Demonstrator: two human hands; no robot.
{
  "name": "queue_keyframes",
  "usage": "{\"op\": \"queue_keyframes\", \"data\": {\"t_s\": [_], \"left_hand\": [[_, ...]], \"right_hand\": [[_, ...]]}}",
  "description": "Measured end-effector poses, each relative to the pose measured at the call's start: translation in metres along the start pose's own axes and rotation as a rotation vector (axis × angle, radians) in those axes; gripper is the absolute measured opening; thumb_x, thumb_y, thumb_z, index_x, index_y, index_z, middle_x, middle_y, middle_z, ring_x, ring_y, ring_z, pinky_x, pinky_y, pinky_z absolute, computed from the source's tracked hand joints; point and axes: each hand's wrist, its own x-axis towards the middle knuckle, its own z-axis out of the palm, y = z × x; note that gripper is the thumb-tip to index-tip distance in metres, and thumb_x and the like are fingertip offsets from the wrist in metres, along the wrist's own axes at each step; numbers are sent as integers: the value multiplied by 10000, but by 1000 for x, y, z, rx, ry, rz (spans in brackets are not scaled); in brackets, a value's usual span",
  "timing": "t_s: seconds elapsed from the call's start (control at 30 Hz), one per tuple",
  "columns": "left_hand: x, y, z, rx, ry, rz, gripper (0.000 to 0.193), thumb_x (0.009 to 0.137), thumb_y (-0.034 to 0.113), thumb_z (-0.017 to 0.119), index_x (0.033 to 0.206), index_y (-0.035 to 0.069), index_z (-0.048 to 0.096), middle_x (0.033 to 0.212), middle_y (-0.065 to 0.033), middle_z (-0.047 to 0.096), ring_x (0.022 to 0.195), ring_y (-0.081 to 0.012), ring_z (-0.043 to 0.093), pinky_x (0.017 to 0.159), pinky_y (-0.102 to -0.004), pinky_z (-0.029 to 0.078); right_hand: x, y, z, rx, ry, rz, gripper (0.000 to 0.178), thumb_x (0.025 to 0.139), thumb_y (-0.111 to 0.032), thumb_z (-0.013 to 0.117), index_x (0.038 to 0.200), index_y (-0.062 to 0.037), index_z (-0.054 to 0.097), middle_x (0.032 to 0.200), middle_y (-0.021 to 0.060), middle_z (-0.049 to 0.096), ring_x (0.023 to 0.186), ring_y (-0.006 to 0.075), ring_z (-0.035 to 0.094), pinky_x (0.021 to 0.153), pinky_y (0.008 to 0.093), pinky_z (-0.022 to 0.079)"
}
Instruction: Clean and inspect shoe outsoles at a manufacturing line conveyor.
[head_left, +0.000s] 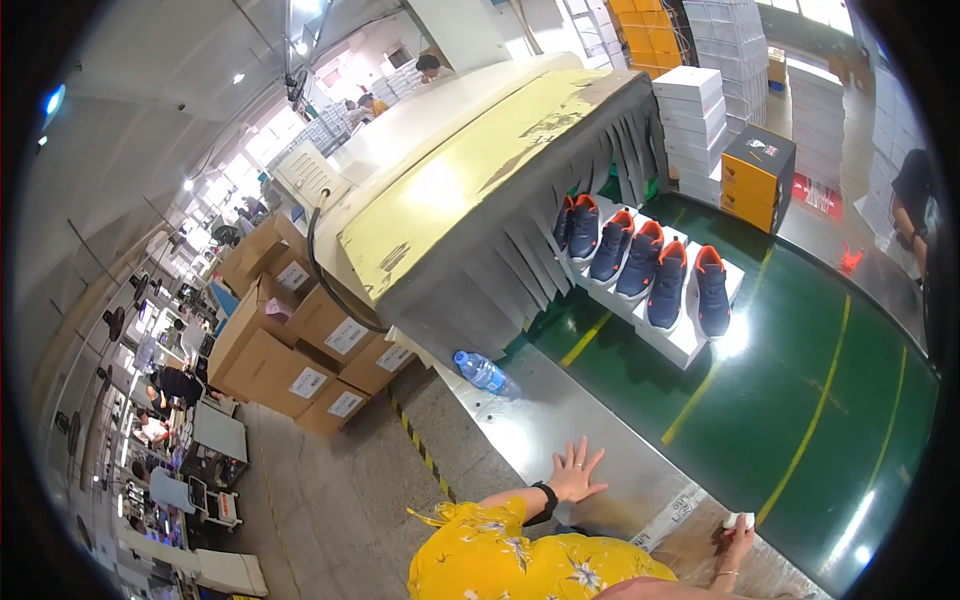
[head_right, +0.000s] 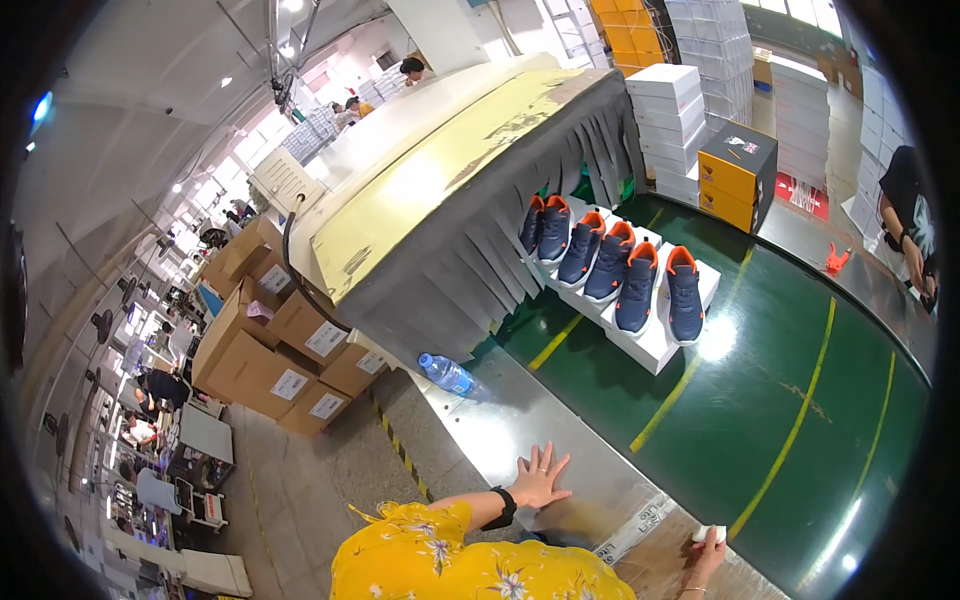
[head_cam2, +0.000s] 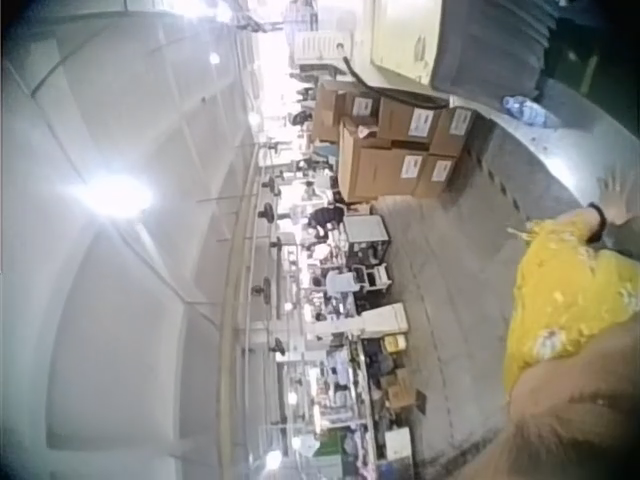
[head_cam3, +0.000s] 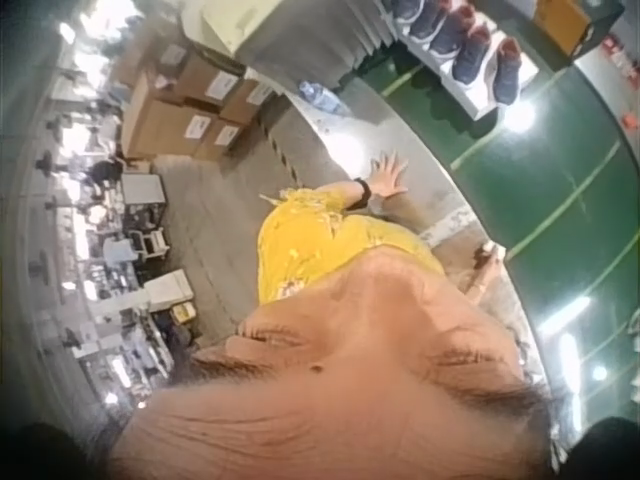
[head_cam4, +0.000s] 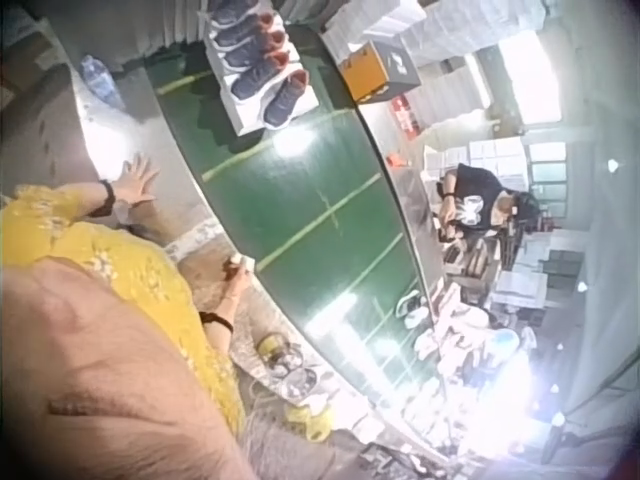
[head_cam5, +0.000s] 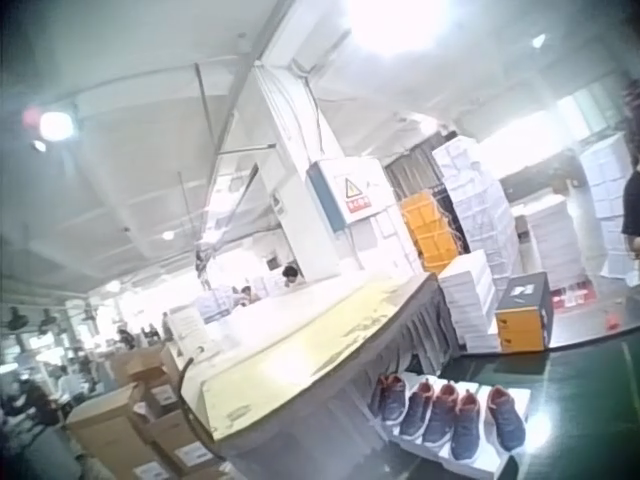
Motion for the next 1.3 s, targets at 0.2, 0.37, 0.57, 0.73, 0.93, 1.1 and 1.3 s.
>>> {"op": "queue_keyframes", "data": {"t_s": [0.2,0.37,0.57,0.73,0.93,1.1,1.3], "left_hand": [[5,3,-4,-76,-140,-65,1004,825,800,392,1553,278,-61,1570,-220,-218,1434,-515,-108,1060,-739,74],[2,6,-17,-93,-201,-75,1018,823,800,399,1546,284,-99,1569,-205,-237,1438,-487,-148,1077,-723,53],[0,1,-17,-104,-232,-68,1038,811,822,380,1543,279,-115,1562,-198,-260,1440,-469,-167,1084,-713,18],[-2,7,-19,-81,-243,-71,1044,812,822,380,1544,266,-116,1559,-204,-264,1437,-468,-182,1083,-712,15],[1,11,-13,-86,-172,-68,1025,818,804,399,1559,246,-36,1581,-216,-188,1450,-471,-117,1094,-700,11],[6,4,-2,-80,-147,-24,1071,797,822,407,1560,205,-22,1571,-249,-184,1432,-503,-140,1080,-715,0],[0,13,-10,-119,-124,-43,1114,785,805,457,1557,160,-22,1550,-295,-194,1418,-524,-163,1081,-709,-17]], "right_hand": [[-8,-12,16,-4,61,20,226,927,-320,664,966,-107,599,683,-48,563,521,27,483,454,182,385],[-24,-22,30,68,149,103,218,917,-326,677,942,-126,593,692,-50,565,541,34,500,466,179,406],[-39,-11,20,232,111,101,209,913,-303,681,973,-124,590,716,-35,586,539,51,516,466,185,434],[-55,1,-21,256,174,117,220,912,-292,684,989,-110,587,729,-22,598,529,51,521,449,185,437],[-87,5,-79,124,242,91,128,928,-211,650,942,-103,583,694,-15,597,494,53,518,410,191,423],[-120,-11,-97,149,306,118,99,917,-186,640,948,-118,576,733,-28,590,532,58,519,439,199,428],[-141,6,-116,396,375,44,99,909,-147,671,940,-95,593,711,-13,594,518,72,521,463,219,429]]}}
